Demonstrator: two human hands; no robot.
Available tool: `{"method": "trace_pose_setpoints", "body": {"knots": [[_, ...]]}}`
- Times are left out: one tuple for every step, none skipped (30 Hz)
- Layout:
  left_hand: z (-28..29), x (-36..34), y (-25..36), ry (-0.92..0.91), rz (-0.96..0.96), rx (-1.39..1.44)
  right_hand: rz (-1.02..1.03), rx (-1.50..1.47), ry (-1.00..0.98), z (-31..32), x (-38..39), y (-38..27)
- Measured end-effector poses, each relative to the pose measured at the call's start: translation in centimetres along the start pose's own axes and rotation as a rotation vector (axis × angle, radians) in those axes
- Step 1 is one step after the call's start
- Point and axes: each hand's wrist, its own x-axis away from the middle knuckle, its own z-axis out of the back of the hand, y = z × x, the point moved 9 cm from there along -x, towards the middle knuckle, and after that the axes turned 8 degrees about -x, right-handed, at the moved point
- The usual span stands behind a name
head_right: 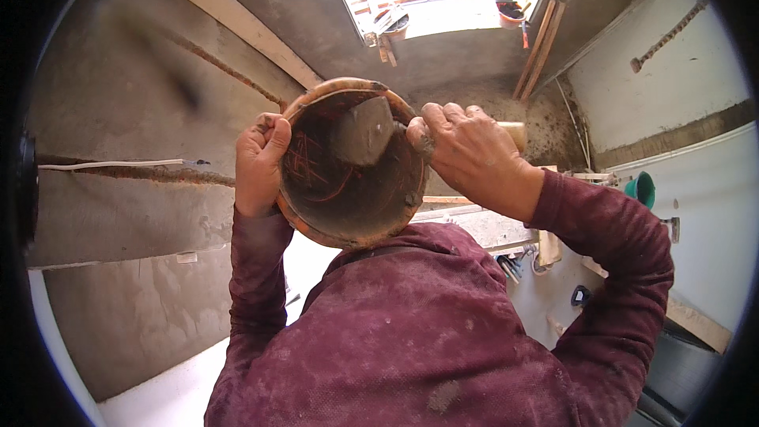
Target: The person applies wet plaster from a bucket onto a damaged section of a ceiling using a trowel.
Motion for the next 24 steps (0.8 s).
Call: {"method": "trace_pose_setpoints", "body": {"knots": [[-0.2,0.0,0.0,-0.002,0.008,-0.01,0.01,0.051,-0.03,0.4,-0.1,0.3],[-0.4,-0.1,0.3,-0.005,0.014,-0.019,0.018,0.104,-0.06,1.1,-0.4,0.7],[-0.7,-0.2,0.4,-0.01,0.018,-0.028,0.024,0.159,-0.088,1.3,-0.6,1.1],[-1.0,-0.1,0.2,-0.022,0.035,-0.053,-0.015,0.164,-0.133,0.7,-0.8,2.0],[-1.5,-0.2,0.2,-0.039,0.043,-0.075,0.019,0.219,-0.101,0.7,-1.2,1.9],[-2.0,-0.4,0.3,-0.059,0.049,-0.097,0.051,0.275,-0.07,0.7,-1.8,1.5],[-2.4,-0.7,0.3,-0.07,0.05,-0.118,0.08,0.336,-0.04,0.7,-2.4,1.1],[-2.8,-0.9,0.3,-0.079,0.052,-0.144,0.061,0.351,-0.071,0.1,-3.1,1.1],[-3.3,-1.2,0.4,-0.089,0.053,-0.17,0.041,0.365,-0.103,-0.6,-3.8,1.1],[-3.7,-1.3,0.5,-0.116,0.055,-0.134,0.024,0.372,-0.131,-1.3,-4.4,0.9],[-4.2,-1.4,0.7,-0.142,0.058,-0.099,-0.008,0.415,-0.171,-1.9,-4.6,1.2],[-4.7,-1.5,0.9,-0.168,0.062,-0.065,-0.039,0.456,-0.211,-2.4,-4.7,1.5],[-5.1,-1.3,1.4,-0.183,0.039,-0.066,-0.064,0.493,-0.254,-3.3,-4.7,1.6],[-6.0,-1.2,2.1,-0.2,0.013,-0.067,-0.024,0.463,-0.238,-4.2,-4.3,1.5],[-6.7,-1.2,2.7,-0.216,-0.012,-0.068,-0.026,0.452,-0.299,-5.8,-3.6,1.3],[-7.1,-1.2,2.7,-0.219,-0.054,-0.138,-0.027,0.442,-0.361,-7.0,-2.8,0.6],[-7.6,-1.3,2.6,-0.213,-0.067,-0.176,-0.026,0.433,-0.422,-8.0,-1.8,-0.1],[-8.1,-1.2,2.6,-0.205,-0.079,-0.215,-0.014,0.303,-0.393,-8.3,-0.8,-1.2],[-8.6,-1.4,2.9,-0.203,-0.099,-0.255,-0.009,0.177,-0.361,-8.3,-0.1,-1.8],[-8.6,-1.5,3.3,-0.179,-0.072,-0.38,0.028,-0.077,-0.53,-10.0,0.6,-2.2],[-8.7,-1.4,3.7,-0.174,-0.089,-0.389,0.066,-0.298,-0.383,-10.4,2.0,-1.5],[-8.4,-1.3,3.9,-0.162,-0.107,-0.395,0.029,-0.288,-0.376,-8.7,2.4,-0.5],[-8.0,-1.2,4.1,-0.146,-0.12,-0.401,-0.004,-0.281,-0.37,-7.2,2.4,0.2],[-7.9,-1.2,4.2,-0.163,-0.087,-0.381,-0.078,-0.181,-0.376,-7.1,2.4,1.3]]}}
